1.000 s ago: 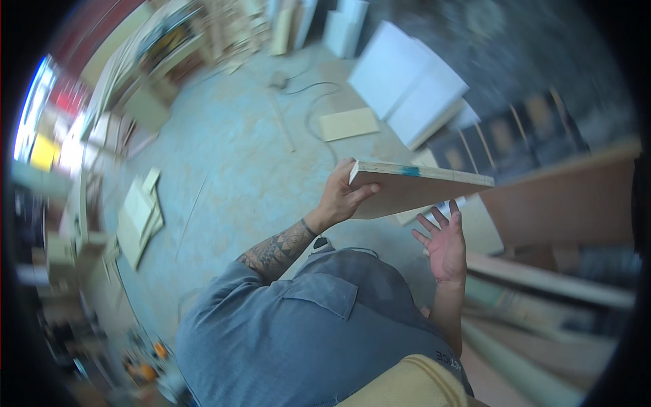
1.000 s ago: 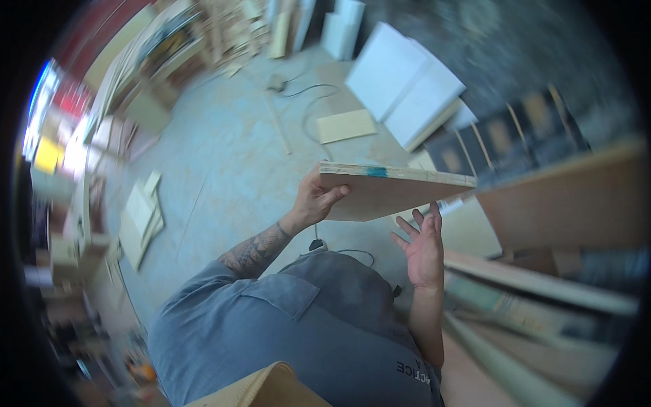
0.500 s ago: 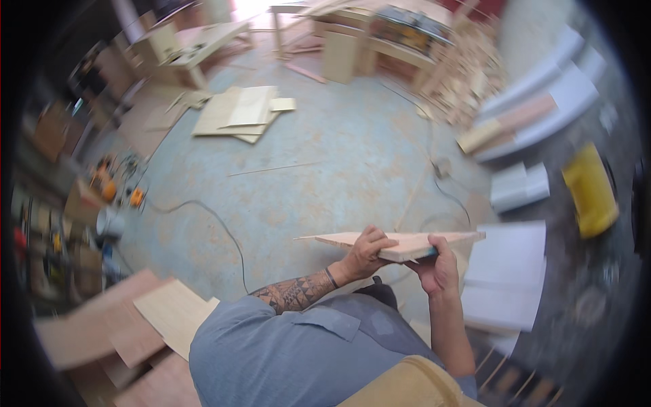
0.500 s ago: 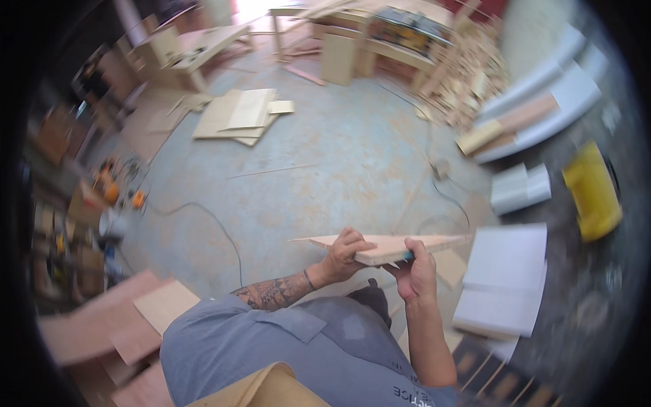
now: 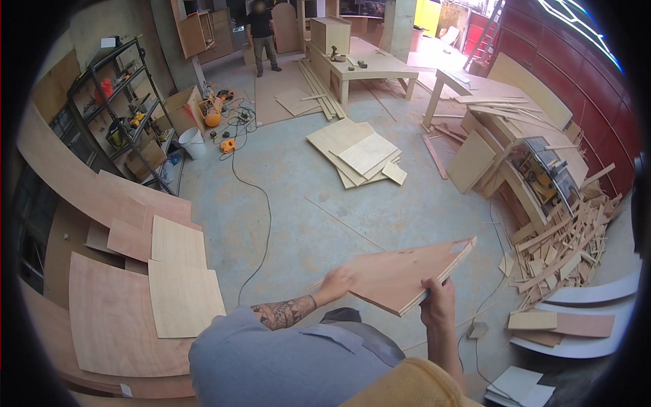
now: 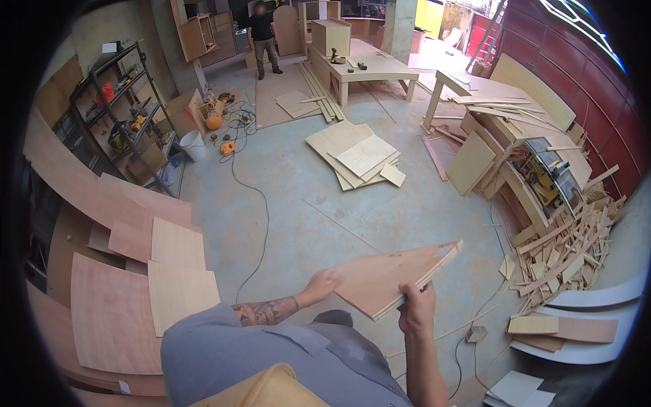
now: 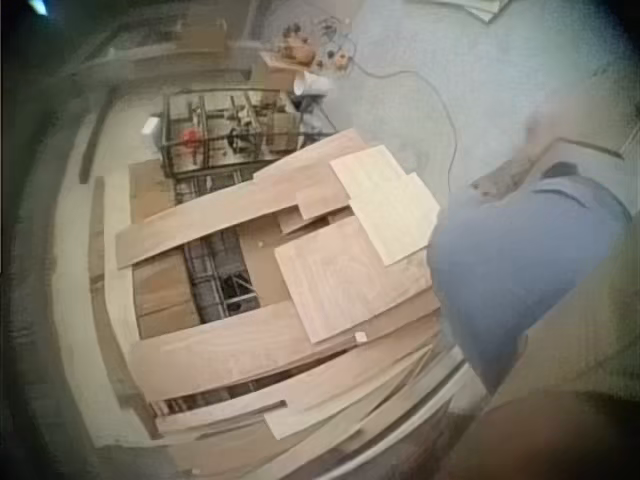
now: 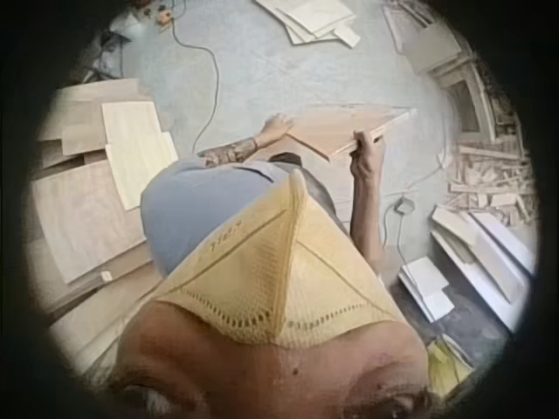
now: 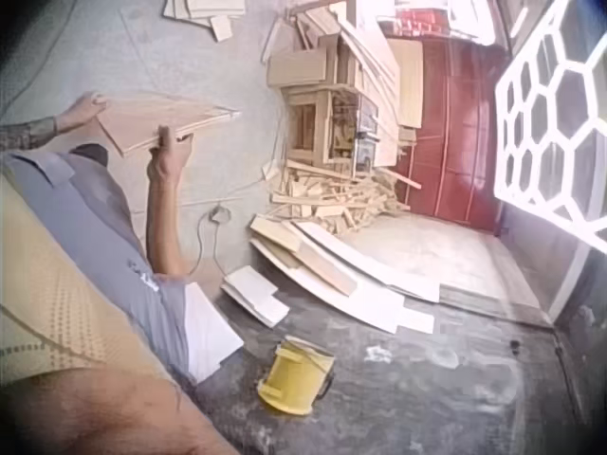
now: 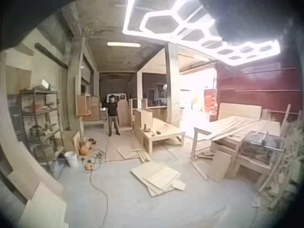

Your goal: Cutting thin wood strips and plywood pieces using a table saw.

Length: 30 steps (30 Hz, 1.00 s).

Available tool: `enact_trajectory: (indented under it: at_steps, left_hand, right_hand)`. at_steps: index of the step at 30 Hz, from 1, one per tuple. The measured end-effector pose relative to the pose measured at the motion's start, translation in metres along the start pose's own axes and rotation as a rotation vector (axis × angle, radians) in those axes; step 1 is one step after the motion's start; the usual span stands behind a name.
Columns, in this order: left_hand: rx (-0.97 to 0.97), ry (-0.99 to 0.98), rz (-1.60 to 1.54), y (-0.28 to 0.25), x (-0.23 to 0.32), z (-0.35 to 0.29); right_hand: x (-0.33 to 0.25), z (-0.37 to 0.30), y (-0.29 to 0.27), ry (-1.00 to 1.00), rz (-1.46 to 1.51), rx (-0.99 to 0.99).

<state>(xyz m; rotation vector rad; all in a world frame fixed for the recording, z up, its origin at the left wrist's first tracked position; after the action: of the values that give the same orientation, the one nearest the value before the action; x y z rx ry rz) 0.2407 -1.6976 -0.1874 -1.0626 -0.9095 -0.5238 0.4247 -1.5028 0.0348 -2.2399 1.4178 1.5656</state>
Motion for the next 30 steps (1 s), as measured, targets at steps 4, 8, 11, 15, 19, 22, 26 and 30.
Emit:
enact_trajectory:
  at_steps: [4,8,11,15,19,22,26,30]
  left_hand:
    - [0.216,-0.568,-0.607,0.067,-0.133,0.012]
    - [0.522,-0.495,-1.753,0.108,-0.168,0.166]
    - [0.39,-0.244,-1.563,0.11,-0.205,0.252]
    - [0.354,-0.708,-1.602,0.09,-0.163,0.392]
    - [-0.067,-0.529,-1.756,0.106,-0.102,0.549]
    - [-0.277,-0.501,-1.869,0.118,-0.027,0.663]
    - [-0.515,-0.34,-1.68,0.159,0.043,0.809]
    - [-0.647,-0.264,-1.49,0.22,0.067,0.932]
  right_hand:
    - [-0.081,0.051,0.016,0.03,-0.111,-0.081]
    - [-0.15,0.12,0.003,0.01,-0.125,-0.066]
    - [-0.194,0.172,-0.038,0.015,-0.161,-0.118]
    - [-0.249,0.211,-0.11,-0.088,-0.127,0.118]
    - [-0.312,0.153,-0.176,-0.307,-0.206,0.385]
    - [-0.328,0.116,-0.202,-0.396,-0.094,0.592]
    - [-0.31,0.122,-0.27,-0.517,0.086,0.863]
    - [-0.277,0.212,-0.355,-0.598,0.811,1.069]
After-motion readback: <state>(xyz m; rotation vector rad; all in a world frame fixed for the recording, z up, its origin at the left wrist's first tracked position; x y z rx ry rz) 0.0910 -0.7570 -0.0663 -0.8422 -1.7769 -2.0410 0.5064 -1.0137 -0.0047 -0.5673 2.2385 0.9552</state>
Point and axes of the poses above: each hand's wrist, its own z-axis towards the middle knuckle, its own y-axis out of the palm, x = y × z, the point moved 3 cm from there along z, towards the middle knuckle, and after that the axes turned 15 degrees about y, right-handed, at the moved point
